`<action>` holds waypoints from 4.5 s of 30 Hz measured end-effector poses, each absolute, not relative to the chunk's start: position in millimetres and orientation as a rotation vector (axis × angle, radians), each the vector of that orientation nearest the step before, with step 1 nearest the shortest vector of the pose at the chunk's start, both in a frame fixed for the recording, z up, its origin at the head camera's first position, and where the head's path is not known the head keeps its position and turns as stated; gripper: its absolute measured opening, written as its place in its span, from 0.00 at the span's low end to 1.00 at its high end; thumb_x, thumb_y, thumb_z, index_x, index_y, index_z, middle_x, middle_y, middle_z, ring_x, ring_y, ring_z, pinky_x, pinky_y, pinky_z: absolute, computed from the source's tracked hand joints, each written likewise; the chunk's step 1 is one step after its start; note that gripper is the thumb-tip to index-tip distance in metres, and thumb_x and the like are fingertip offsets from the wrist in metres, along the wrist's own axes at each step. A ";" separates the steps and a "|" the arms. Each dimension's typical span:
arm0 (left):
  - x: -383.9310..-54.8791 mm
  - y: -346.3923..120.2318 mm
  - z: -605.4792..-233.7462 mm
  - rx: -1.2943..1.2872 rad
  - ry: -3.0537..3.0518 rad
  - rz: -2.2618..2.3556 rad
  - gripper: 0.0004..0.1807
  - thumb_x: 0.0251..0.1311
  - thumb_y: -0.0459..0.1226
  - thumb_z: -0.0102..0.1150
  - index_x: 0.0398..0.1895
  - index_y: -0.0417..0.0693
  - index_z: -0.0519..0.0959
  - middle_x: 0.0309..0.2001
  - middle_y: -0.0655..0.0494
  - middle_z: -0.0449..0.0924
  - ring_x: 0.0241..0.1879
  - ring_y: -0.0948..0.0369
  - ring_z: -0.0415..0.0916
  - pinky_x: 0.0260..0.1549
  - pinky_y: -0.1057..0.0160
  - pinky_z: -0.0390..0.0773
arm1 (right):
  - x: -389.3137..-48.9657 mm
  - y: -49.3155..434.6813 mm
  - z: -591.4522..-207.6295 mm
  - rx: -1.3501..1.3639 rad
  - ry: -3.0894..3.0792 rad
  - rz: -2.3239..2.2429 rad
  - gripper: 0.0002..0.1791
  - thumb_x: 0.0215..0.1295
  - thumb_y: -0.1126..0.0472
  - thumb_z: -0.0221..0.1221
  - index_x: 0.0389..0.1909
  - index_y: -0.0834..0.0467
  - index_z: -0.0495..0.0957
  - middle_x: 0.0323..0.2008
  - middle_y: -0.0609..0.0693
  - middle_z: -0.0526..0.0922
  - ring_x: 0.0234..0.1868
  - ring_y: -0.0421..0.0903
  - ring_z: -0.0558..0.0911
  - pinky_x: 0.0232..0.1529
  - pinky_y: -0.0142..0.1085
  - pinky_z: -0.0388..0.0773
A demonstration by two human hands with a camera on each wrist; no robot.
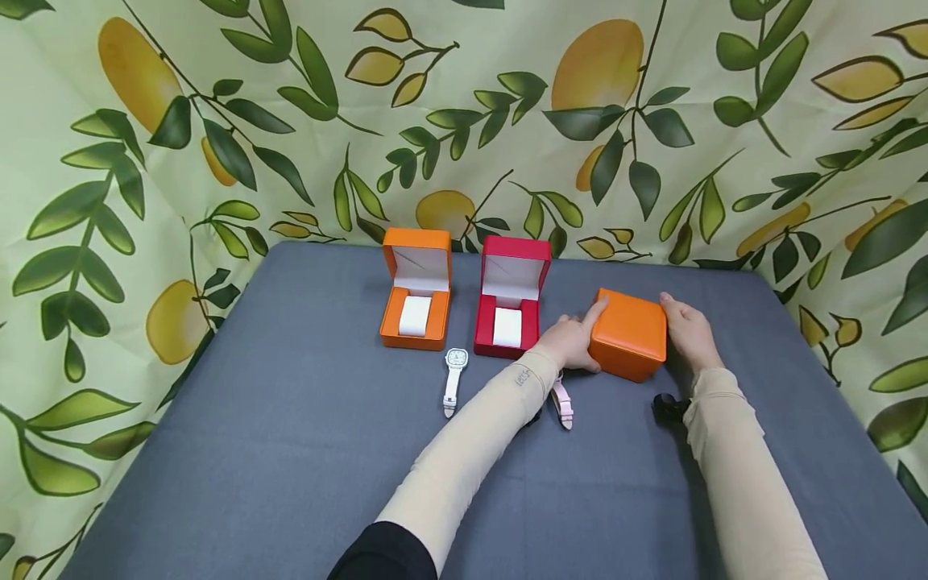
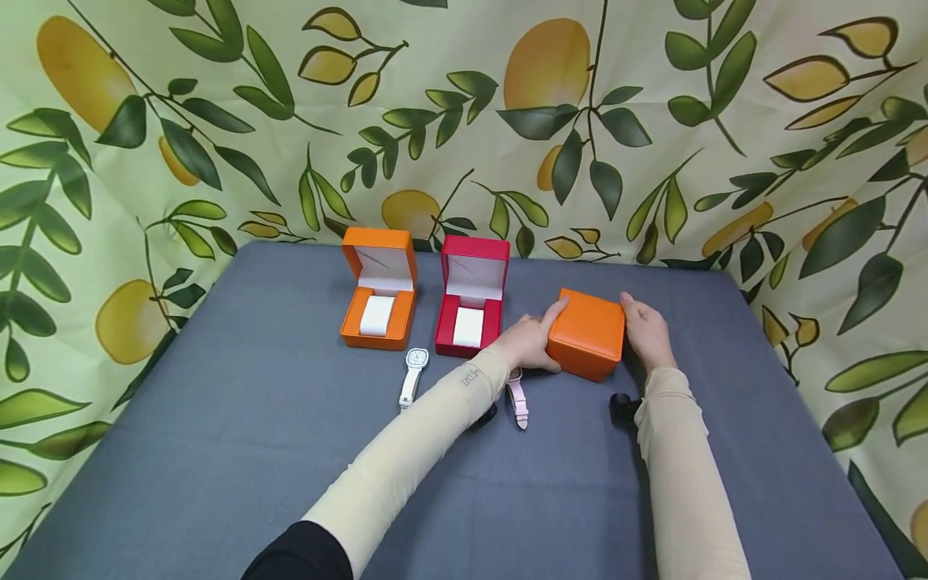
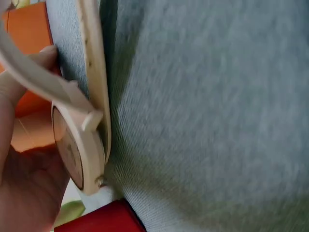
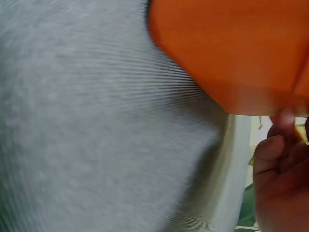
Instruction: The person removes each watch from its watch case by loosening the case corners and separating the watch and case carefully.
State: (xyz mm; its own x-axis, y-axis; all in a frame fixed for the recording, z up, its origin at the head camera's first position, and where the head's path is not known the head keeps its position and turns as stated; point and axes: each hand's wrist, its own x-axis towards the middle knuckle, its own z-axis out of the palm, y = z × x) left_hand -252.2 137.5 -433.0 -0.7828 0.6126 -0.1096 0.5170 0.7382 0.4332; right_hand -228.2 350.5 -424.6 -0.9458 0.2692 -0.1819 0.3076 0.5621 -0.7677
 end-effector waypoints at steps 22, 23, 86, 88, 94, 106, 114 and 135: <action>-246.0 140.1 -425.6 0.900 2.623 0.613 0.51 0.40 0.58 0.69 0.63 0.56 0.48 0.75 0.48 0.25 0.63 0.51 0.66 0.54 0.67 0.74 | -192.9 364.1 -432.5 -0.088 2.332 -1.878 0.08 0.71 0.55 0.47 0.48 0.43 0.61 0.73 0.54 0.45 0.66 0.36 0.58 0.46 0.16 0.69; -247.0 139.5 -425.5 0.903 2.626 0.609 0.50 0.40 0.58 0.69 0.62 0.55 0.49 0.75 0.48 0.26 0.62 0.52 0.67 0.53 0.67 0.74 | -190.3 364.9 -434.2 -0.159 2.286 -1.898 0.11 0.71 0.59 0.47 0.51 0.44 0.62 0.73 0.50 0.44 0.64 0.32 0.58 0.48 0.16 0.68; -251.9 142.7 -436.2 0.766 2.607 0.834 0.73 0.37 0.51 0.74 0.71 0.52 0.23 0.70 0.46 0.50 0.64 0.56 0.63 0.62 0.66 0.66 | -243.3 339.5 -382.7 0.308 2.154 -1.947 0.15 0.64 0.39 0.50 0.36 0.46 0.75 0.20 0.39 0.75 0.18 0.42 0.56 0.29 0.37 0.52; -251.9 142.6 -437.0 0.762 2.599 0.843 0.72 0.37 0.50 0.74 0.72 0.50 0.26 0.70 0.46 0.50 0.63 0.55 0.63 0.62 0.66 0.66 | -244.0 336.2 -378.4 0.381 2.130 -1.922 0.20 0.61 0.35 0.50 0.40 0.47 0.71 0.17 0.38 0.72 0.19 0.40 0.59 0.31 0.35 0.55; -254.2 143.1 -438.9 0.746 2.577 0.840 0.70 0.37 0.50 0.74 0.72 0.49 0.29 0.70 0.47 0.49 0.64 0.56 0.61 0.62 0.66 0.66 | -240.1 328.4 -374.0 0.433 2.114 -1.898 0.27 0.58 0.28 0.46 0.45 0.45 0.65 0.19 0.39 0.73 0.29 0.40 0.65 0.39 0.36 0.56; -248.6 147.5 -437.6 0.728 2.549 0.818 0.69 0.39 0.50 0.73 0.73 0.50 0.28 0.72 0.48 0.46 0.67 0.56 0.58 0.63 0.66 0.65 | -220.6 334.5 -405.8 0.280 1.974 -2.136 0.50 0.54 0.24 0.21 0.71 0.47 0.21 0.72 0.56 0.21 0.73 0.52 0.24 0.72 0.43 0.22; -252.5 147.3 -434.7 0.746 2.581 0.812 0.70 0.37 0.51 0.74 0.73 0.50 0.29 0.70 0.47 0.49 0.66 0.57 0.60 0.63 0.66 0.65 | -209.0 333.1 -424.6 0.124 2.120 -2.063 0.39 0.72 0.47 0.40 0.65 0.44 0.19 0.73 0.57 0.22 0.74 0.52 0.31 0.73 0.48 0.29; -253.2 136.5 -429.5 0.749 2.478 0.910 0.59 0.42 0.53 0.71 0.71 0.51 0.42 0.68 0.45 0.50 0.65 0.54 0.59 0.63 0.62 0.65 | -199.3 332.8 -454.5 0.105 2.118 -2.099 0.22 0.69 0.58 0.49 0.57 0.42 0.50 0.74 0.50 0.38 0.71 0.45 0.45 0.62 0.24 0.56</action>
State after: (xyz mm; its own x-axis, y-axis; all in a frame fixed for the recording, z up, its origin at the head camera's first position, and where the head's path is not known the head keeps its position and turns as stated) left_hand -253.2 136.5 -429.5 -0.7787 0.6024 -0.1754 0.3457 0.6453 0.6812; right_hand -199.3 332.8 -454.5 -0.9852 -0.0608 -0.1603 0.1597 0.0139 -0.9871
